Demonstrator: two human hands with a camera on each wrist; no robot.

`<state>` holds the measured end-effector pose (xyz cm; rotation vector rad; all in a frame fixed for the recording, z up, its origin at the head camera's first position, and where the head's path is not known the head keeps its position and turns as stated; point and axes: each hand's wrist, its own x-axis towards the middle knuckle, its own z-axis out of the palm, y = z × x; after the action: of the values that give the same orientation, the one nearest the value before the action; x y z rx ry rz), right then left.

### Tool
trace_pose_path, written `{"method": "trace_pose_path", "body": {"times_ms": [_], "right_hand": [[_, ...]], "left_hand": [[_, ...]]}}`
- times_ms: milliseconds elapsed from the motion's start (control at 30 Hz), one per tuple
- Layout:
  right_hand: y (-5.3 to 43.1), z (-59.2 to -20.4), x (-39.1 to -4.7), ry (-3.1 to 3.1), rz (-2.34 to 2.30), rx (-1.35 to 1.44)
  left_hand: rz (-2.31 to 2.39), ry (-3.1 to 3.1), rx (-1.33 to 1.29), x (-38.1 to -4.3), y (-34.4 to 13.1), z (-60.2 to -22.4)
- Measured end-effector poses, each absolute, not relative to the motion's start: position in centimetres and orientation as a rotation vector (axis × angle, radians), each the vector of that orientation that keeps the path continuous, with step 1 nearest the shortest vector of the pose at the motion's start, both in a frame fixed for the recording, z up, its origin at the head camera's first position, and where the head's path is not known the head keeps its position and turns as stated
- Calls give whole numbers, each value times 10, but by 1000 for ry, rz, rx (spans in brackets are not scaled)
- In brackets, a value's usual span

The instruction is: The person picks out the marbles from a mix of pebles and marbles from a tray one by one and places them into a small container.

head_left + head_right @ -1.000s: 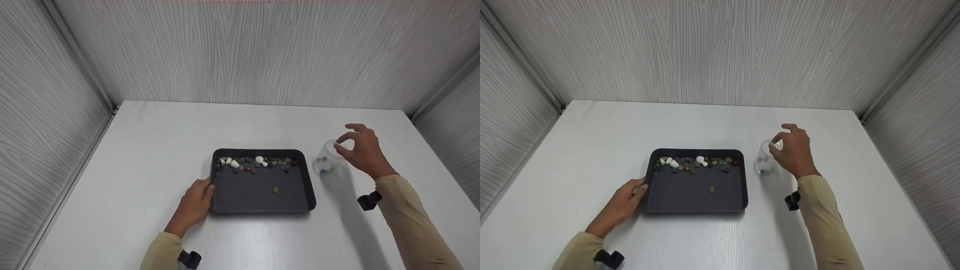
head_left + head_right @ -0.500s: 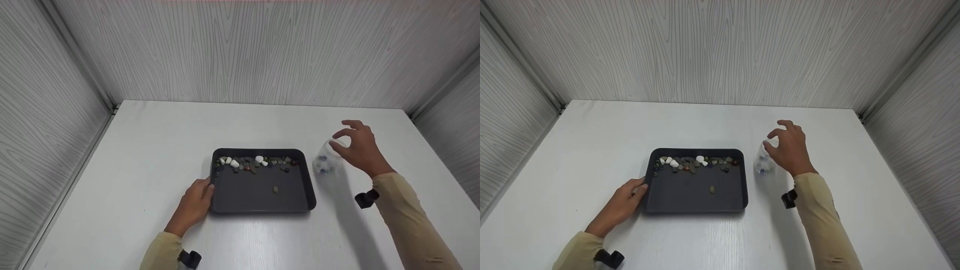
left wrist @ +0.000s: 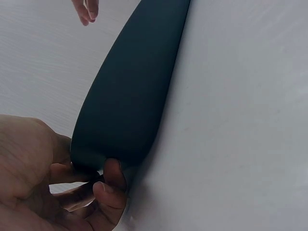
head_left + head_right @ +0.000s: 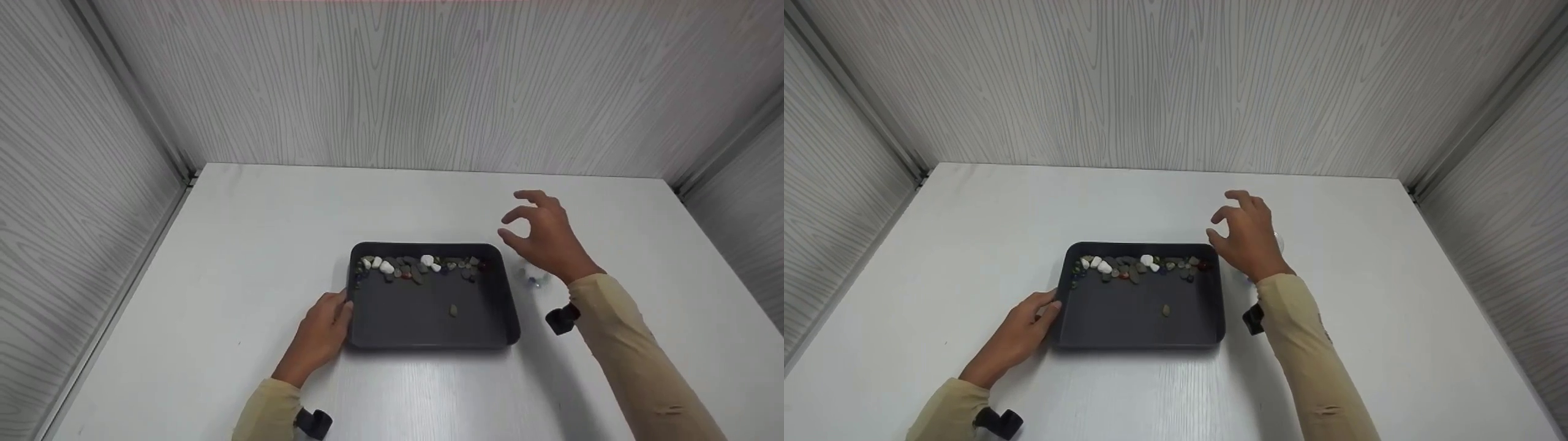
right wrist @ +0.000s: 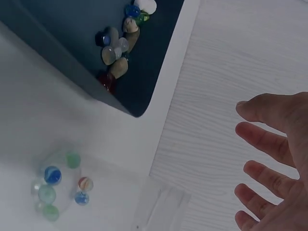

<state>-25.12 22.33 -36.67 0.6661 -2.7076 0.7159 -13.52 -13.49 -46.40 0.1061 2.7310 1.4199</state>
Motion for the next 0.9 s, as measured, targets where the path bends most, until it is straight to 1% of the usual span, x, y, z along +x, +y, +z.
{"method": "trace_pose_path", "body": {"times_ms": [467,900], "right_hand": [[175,-402,-256,-2769,577,808],[159,-424,-259,-2801,497,936]], "left_hand": [[1426,2732,101,-136,-135,-464],[1428,2737,120,-135,-136,-464]]}}
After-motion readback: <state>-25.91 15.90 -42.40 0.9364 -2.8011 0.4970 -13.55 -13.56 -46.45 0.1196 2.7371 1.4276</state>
